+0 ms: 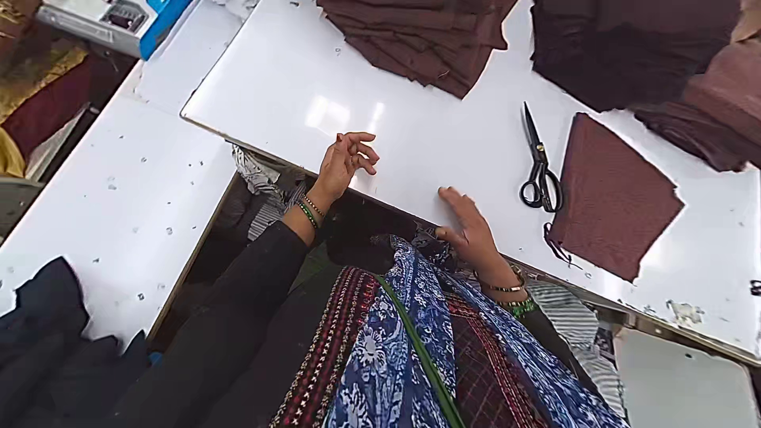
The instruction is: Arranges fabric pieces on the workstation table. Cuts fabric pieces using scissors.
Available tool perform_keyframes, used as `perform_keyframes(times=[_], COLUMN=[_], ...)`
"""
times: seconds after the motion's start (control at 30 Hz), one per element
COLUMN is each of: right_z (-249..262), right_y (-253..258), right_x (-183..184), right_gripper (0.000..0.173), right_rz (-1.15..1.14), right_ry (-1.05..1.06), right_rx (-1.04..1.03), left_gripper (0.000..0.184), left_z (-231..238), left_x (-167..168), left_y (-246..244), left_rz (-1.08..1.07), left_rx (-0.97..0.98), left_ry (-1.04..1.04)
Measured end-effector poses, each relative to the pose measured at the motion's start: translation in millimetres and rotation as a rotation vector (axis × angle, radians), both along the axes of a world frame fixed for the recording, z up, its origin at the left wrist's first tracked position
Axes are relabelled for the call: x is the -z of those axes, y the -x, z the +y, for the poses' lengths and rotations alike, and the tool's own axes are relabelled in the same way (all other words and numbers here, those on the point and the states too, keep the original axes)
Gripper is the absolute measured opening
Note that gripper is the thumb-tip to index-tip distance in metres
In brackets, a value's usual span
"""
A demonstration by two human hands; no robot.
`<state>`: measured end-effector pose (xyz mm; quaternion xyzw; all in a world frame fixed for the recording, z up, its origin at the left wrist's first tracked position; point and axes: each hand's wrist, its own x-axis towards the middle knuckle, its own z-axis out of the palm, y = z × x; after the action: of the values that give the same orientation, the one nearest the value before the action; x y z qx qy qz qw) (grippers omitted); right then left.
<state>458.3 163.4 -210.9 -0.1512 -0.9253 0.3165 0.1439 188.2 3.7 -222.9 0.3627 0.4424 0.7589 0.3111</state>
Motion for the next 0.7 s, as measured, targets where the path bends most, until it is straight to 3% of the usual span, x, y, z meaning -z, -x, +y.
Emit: perform_keyframes(times=[0.13, 0.2, 0.33, 0.43, 0.53, 0.57, 0.63, 0.7], right_z=[-31.8, -27.7, 11.1, 27.9, 15.2, 6.7, -5.9, -11.7], right_y=[-23.6, -44.6, -82.3, -100.5, -101.5, -100.0, -90.3, -78.0], right_x=[-0.2, 2.8, 0.9, 0.0, 7.4, 9.5, 6.0, -0.2], right_gripper=[0.082, 0.071, 0.054, 0.063, 0.075, 0.071, 0.052, 0.047], right_rz=[0.139, 0.175, 0.14, 0.012, 0.024, 0.151, 0.422, 0.502], right_ry=[0.179, 0.083, -0.077, -0.096, -0.087, -0.026, 0.311, 0.477], right_rx=[-0.237, -0.088, 0.467, 0.632, 0.472, 0.38, 0.125, -0.015], left_gripper=[0.055, 0.049, 0.05, 0.05, 0.048, 0.048, 0.049, 0.05], left_z=[-5.0, -1.8, 2.6, 3.0, 3.4, 4.1, 6.2, 6.3], left_x=[-0.7, -0.1, 4.5, 3.7, 2.7, 2.4, 2.6, 3.3], left_y=[-2.6, -5.7, -1.1, -0.9, -2.8, -3.1, -3.2, -4.9], left_rz=[0.088, 0.146, 0.235, 0.26, 0.231, 0.228, 0.216, 0.194], left_rx=[-0.071, -0.066, -0.048, -0.08, -0.113, -0.115, -0.116, -0.129], left_ry=[0.022, 0.052, 0.027, 0.039, 0.041, 0.033, 0.01, 0.001])
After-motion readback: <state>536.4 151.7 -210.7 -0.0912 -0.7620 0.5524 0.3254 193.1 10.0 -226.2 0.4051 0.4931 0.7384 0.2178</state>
